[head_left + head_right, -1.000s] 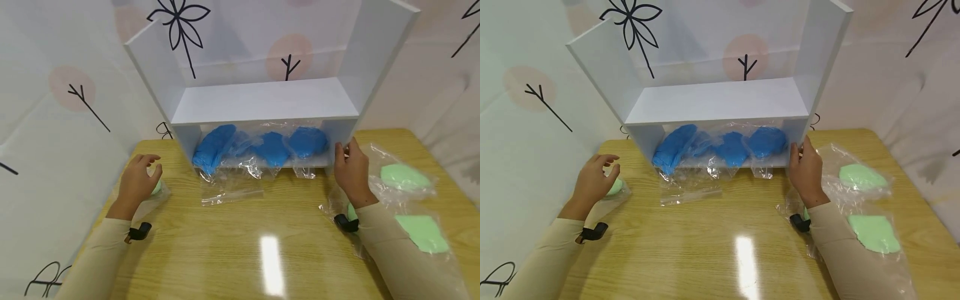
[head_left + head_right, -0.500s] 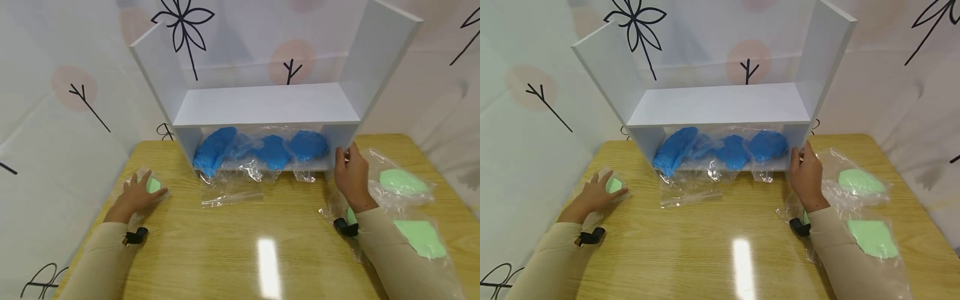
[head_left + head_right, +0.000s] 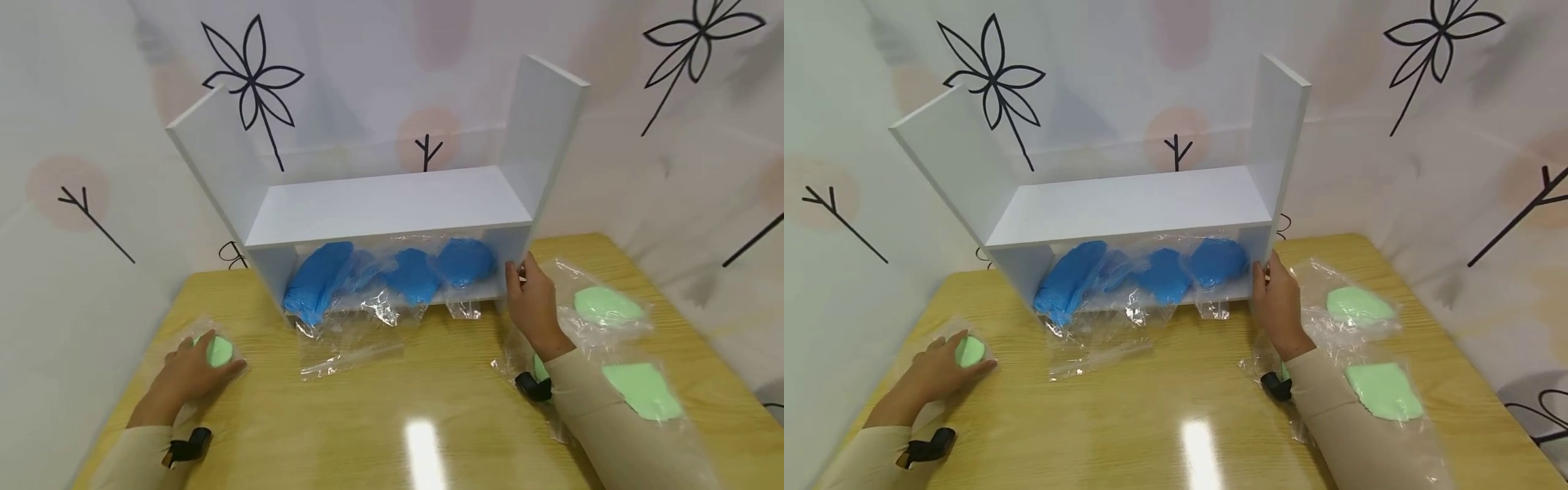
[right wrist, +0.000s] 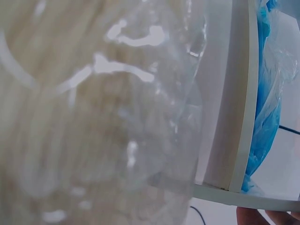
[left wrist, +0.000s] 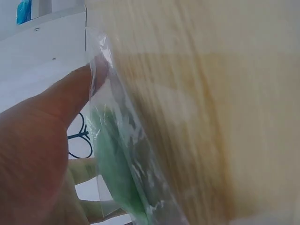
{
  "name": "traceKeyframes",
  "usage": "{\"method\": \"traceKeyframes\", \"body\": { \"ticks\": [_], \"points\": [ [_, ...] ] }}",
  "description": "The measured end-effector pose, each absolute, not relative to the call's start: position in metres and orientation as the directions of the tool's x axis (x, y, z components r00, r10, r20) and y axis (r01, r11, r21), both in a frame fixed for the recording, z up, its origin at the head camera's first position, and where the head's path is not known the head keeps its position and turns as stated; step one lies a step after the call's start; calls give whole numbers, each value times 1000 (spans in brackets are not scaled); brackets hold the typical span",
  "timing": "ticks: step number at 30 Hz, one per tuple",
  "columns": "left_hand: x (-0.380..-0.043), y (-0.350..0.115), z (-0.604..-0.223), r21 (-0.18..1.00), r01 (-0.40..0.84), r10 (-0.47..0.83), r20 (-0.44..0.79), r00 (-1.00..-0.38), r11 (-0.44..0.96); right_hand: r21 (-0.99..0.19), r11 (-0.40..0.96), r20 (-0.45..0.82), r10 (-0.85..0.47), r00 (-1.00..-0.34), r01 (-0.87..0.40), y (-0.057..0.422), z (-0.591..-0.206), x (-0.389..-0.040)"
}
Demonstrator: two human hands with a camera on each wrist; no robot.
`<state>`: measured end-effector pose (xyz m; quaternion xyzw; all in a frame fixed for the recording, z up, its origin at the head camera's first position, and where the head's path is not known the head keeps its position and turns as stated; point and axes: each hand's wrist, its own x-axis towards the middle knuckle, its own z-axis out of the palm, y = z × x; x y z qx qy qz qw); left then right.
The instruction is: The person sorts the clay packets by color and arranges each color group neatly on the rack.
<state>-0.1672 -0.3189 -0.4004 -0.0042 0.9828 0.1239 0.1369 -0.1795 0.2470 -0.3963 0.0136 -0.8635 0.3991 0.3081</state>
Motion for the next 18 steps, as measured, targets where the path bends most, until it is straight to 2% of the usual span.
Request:
{"method": "traceKeyframes", "body": {
  "ticks": [7, 18],
  "points": [
    [-159, -324, -400, 217, -14, 35, -222, -974, 976, -686, 676, 532, 214, -819, -269, 240, -399, -177],
    [-160, -310, -399, 285, -11, 33, -148, -988, 958, -671, 687, 549, 208, -810, -278, 245, -394, -176]
  ]
}}
